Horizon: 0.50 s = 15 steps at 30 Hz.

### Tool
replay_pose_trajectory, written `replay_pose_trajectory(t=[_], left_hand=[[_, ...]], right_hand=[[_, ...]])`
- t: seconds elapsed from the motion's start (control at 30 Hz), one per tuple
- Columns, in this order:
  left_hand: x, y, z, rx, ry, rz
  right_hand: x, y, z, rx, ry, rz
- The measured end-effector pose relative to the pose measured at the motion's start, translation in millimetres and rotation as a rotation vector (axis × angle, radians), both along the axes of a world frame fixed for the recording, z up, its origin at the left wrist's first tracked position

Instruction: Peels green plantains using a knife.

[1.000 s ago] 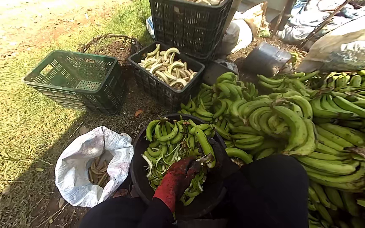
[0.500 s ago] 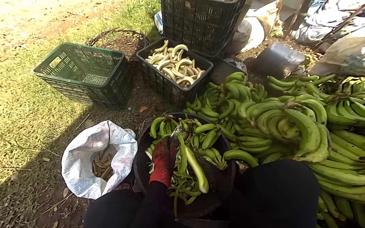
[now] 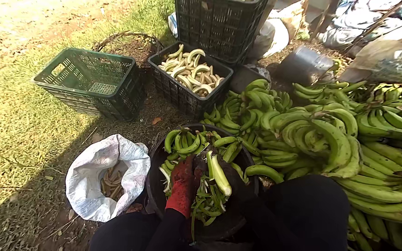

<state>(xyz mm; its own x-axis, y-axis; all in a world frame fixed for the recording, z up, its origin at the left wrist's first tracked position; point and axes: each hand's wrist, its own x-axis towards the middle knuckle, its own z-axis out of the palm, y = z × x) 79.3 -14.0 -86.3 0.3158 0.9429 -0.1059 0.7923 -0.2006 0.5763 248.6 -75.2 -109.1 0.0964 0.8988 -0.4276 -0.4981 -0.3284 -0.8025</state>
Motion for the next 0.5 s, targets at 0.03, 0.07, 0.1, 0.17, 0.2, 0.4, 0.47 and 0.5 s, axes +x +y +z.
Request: replay_pose_trajectory(t=[0.03, 0.07, 0.1, 0.17, 0.2, 0.4, 0.47, 0.5], left_hand=[[-3.1, 8.8, 0.7, 0.003, -0.002, 0.056], [-6.6, 15.3, -0.7, 0.014, -0.021, 0.092], [-9.9, 18.3, -2.8, 0.021, -0.048, 0.101], [-10.5, 12.5, -3.5, 0.0, -0.094, 0.059], [-7.6, 5.1, -2.3, -0.029, -0.111, 0.012], [8.7, -42.2, 2.7, -0.111, -0.148, -0.171], [9.0, -42.5, 2.7, -0.089, -0.142, -0.152], [8.9, -40.6, 3.1, -0.088, -0.136, -0.139]], right_hand=[[-2.8, -8.7, -7.1, -0.003, 0.017, 0.099], [-2.7, -15.6, -16.0, 0.012, 0.04, 0.185], [-1.5, -19.5, -22.6, 0.036, 0.057, 0.236], [3.2, -15.9, -28.9, 0.067, 0.119, 0.172], [6.4, -9.4, -26.8, 0.082, 0.136, 0.068], [29.8, 49.4, 5.2, 0.143, 0.049, -0.498], [30.0, 59.1, 8.5, 0.107, -0.014, -0.604], [27.4, 60.4, 9.6, 0.088, -0.064, -0.618]])
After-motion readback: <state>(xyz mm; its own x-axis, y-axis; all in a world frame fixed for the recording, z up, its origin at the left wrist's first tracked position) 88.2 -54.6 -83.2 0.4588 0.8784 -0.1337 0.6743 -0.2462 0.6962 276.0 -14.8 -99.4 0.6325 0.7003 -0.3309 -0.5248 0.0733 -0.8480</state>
